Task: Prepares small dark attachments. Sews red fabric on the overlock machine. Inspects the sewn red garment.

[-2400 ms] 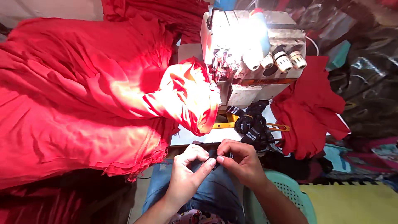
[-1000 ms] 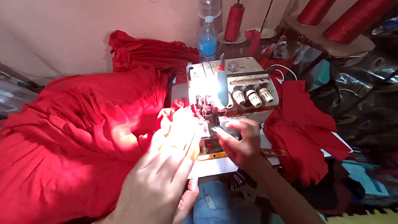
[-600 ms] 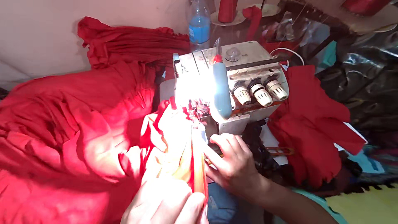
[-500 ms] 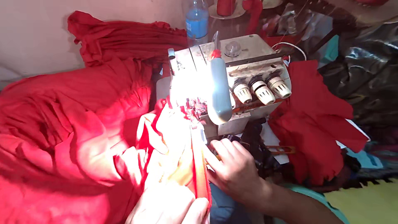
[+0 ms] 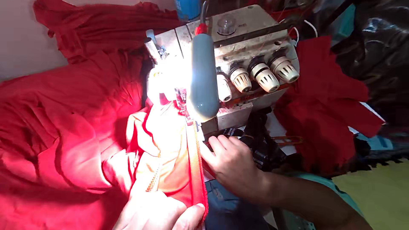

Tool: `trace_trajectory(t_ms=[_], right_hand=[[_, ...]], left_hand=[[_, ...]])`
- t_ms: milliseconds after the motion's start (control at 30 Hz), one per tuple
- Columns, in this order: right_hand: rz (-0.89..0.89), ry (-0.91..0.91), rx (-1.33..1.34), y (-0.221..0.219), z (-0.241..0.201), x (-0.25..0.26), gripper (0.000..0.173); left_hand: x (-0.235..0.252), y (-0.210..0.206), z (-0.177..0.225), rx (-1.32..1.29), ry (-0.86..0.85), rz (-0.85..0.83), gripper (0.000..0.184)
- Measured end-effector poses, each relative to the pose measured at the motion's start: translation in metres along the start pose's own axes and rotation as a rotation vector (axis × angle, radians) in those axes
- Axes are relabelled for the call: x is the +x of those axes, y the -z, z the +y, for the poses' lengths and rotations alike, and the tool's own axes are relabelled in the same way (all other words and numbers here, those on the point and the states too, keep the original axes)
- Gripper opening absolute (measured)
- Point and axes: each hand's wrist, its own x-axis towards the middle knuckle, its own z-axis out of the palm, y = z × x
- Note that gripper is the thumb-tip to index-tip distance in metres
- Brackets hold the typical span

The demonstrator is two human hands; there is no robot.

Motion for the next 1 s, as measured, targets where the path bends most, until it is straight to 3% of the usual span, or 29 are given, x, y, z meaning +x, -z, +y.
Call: trace_trajectory(t_ms=[533,667,1000], right_hand=[[0.028,0.035,0.067,-0.003,0.011,0.001,0.028],[0.194,0.029,0.31,0.0,0.023,-0.011,0.027],[0.179,-0.008,0.362,-0.002,0.022,-0.009,0.033]], left_hand=[[-0.008,-0.013,-0.002,-0.008,-0.039,-0.036,0.019],[-0.017,-0.043,0.006,0.115,-0.048,0.043,0.021],[-0.01,-0.095,-0.011,0.304,0.015,0.335,0.022]])
